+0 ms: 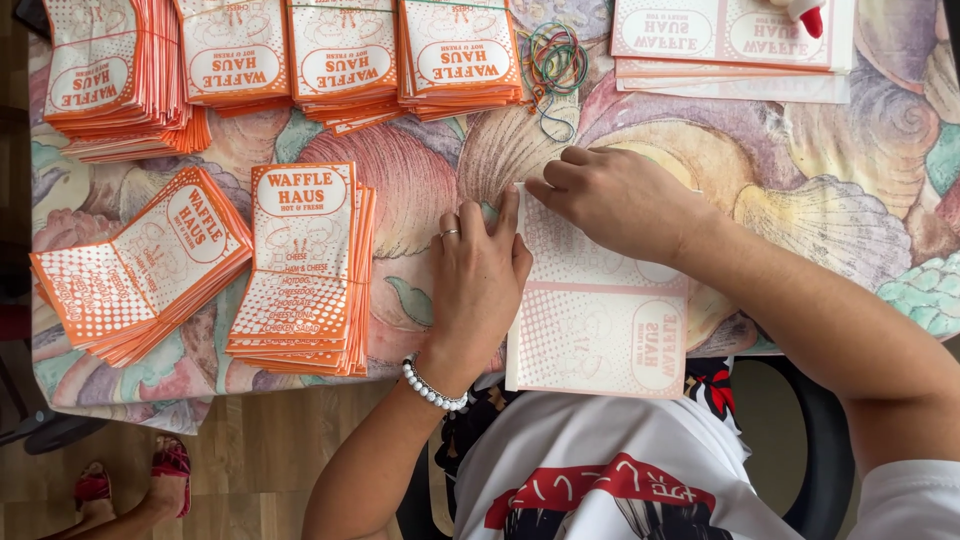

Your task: The person is manually folding paper bags and stacking them neatly on a table.

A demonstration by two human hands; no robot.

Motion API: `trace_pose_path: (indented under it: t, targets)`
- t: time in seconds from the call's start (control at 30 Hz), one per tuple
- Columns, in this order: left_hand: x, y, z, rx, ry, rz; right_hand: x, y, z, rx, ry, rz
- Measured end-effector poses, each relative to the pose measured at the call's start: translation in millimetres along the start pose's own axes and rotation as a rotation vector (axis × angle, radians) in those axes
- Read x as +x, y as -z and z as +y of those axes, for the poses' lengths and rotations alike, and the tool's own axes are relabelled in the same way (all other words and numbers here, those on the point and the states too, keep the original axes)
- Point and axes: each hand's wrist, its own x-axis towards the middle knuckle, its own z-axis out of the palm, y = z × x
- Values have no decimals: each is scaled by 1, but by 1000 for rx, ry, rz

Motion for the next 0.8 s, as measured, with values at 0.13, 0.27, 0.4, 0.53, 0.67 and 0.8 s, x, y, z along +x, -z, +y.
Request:
trace_pose_path:
  t: [0.13, 0.27, 0.4, 0.53, 0.67, 0.8]
  targets:
    - [2, -1, 0, 23, -1, -2, 5, -3, 1, 0, -10, -40]
    - [6, 3, 0, -10, 20, -75, 1, -10, 5, 51, 13, 33]
    - [12, 9, 0, -13, 40, -134, -18, -9, 11, 32, 19, 44]
    - [16, 12, -5, 24, 17, -179, -43, -10, 20, -10, 25, 19]
    - [21, 13, -7, 22, 0, -185, -46, -12, 22, 11, 11, 18]
    - [28, 7, -2, 16, -34, -162, -45, -16, 20, 14, -8, 25]
